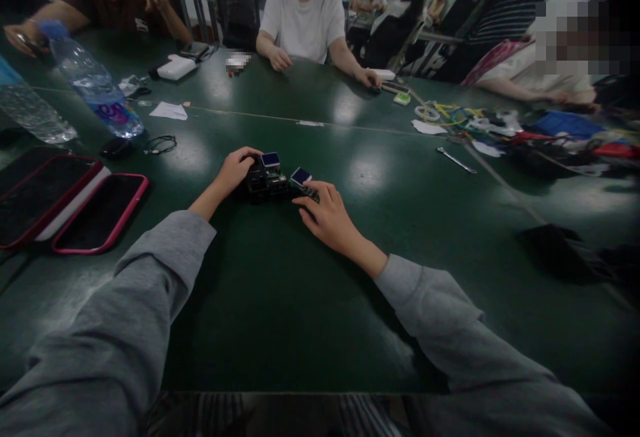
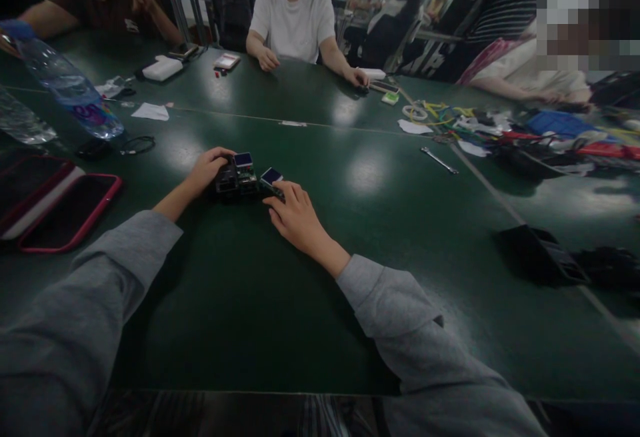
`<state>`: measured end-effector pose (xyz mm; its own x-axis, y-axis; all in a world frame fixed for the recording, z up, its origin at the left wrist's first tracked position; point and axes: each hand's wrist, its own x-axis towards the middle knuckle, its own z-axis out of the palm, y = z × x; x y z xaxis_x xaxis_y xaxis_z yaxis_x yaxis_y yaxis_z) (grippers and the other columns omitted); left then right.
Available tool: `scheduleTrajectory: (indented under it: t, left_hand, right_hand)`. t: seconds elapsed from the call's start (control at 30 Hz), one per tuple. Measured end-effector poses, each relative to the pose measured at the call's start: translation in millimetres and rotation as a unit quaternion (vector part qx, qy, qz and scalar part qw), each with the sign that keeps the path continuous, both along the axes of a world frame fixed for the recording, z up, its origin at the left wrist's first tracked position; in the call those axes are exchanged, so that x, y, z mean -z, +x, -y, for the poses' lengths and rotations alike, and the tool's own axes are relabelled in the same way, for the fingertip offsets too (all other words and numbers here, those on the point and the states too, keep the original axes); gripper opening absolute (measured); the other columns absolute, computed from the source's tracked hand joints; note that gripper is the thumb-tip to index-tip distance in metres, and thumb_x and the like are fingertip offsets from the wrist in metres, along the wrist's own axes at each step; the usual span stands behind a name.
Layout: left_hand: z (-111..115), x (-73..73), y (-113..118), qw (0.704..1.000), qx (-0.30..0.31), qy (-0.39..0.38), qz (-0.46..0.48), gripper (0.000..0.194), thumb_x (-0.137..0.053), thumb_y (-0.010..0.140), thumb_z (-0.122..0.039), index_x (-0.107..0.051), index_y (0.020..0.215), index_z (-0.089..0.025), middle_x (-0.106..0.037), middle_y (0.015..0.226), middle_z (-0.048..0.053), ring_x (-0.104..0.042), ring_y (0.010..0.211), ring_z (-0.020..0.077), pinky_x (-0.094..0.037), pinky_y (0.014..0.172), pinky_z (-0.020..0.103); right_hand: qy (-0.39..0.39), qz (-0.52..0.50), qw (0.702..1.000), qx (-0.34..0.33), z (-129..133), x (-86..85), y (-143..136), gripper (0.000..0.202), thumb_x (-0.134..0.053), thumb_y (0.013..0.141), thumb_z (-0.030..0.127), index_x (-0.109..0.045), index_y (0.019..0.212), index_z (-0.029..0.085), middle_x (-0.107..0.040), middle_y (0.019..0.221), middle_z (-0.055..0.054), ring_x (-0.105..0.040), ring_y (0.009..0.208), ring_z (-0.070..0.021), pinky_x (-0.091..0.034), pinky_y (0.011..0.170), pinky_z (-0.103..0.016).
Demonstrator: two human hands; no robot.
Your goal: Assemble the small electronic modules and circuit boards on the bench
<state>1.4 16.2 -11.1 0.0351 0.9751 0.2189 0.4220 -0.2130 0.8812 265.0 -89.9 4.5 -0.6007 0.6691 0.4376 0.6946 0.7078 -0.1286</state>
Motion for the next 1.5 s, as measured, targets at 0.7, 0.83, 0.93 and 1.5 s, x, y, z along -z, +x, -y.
scheduleTrajectory:
  t: [0.7,0.83,0.93,1.5]
  left_hand:
    - [-3.0,3.4,-2.1,1.000,0.006,0.018,-0.018,0.030,-0.045,0.078,-0.017,-0.067,0.097,-0.019,-0.068,0.105,0.005,-0.060,0.095,0.0184,-0.048,0.091,0.036]
    - [-2.9,3.0,-2.3,0.999,0.007,0.023,-0.021,0.029,-0.045,0.079,-0.017,-0.067,0.097,-0.020,-0.068,0.106,0.004,-0.060,0.096,0.0186,-0.048,0.092,0.037]
    - [-2.1,2.6,-2.1,0.999,0.004,0.023,-0.022,0.029,-0.045,0.079,-0.018,-0.067,0.097,-0.020,-0.068,0.106,0.004,-0.060,0.096,0.0183,-0.048,0.092,0.037]
    - [-4.9,4.5,-1.2,0.999,-0.001,0.031,-0.030,0.029,-0.045,0.077,-0.016,-0.068,0.094,-0.020,-0.069,0.103,0.004,-0.060,0.095,0.0180,-0.049,0.091,0.035]
  right_hand:
    - [0.008,0.011,1.000,0.006,0.7,0.0,-0.6,0.027,-0.050,0.091,0.022,-0.060,0.116,0.021,-0.040,0.135,-0.012,-0.037,0.127,-0.0301,-0.042,0.097,-0.048]
    - [0.003,0.013,1.000,0.007,1.2,-0.9,-0.6,0.028,-0.050,0.091,0.022,-0.059,0.117,0.022,-0.039,0.136,-0.012,-0.037,0.127,-0.0308,-0.042,0.097,-0.050]
    - [0.003,0.016,1.000,0.008,1.5,-1.4,-0.5,0.027,-0.049,0.091,0.023,-0.059,0.117,0.022,-0.039,0.136,-0.012,-0.036,0.127,-0.0305,-0.042,0.097,-0.049]
    - [0.010,0.016,1.000,0.011,0.9,0.4,-0.9,0.027,-0.050,0.091,0.023,-0.060,0.116,0.021,-0.040,0.135,-0.012,-0.036,0.127,-0.0294,-0.041,0.098,-0.046]
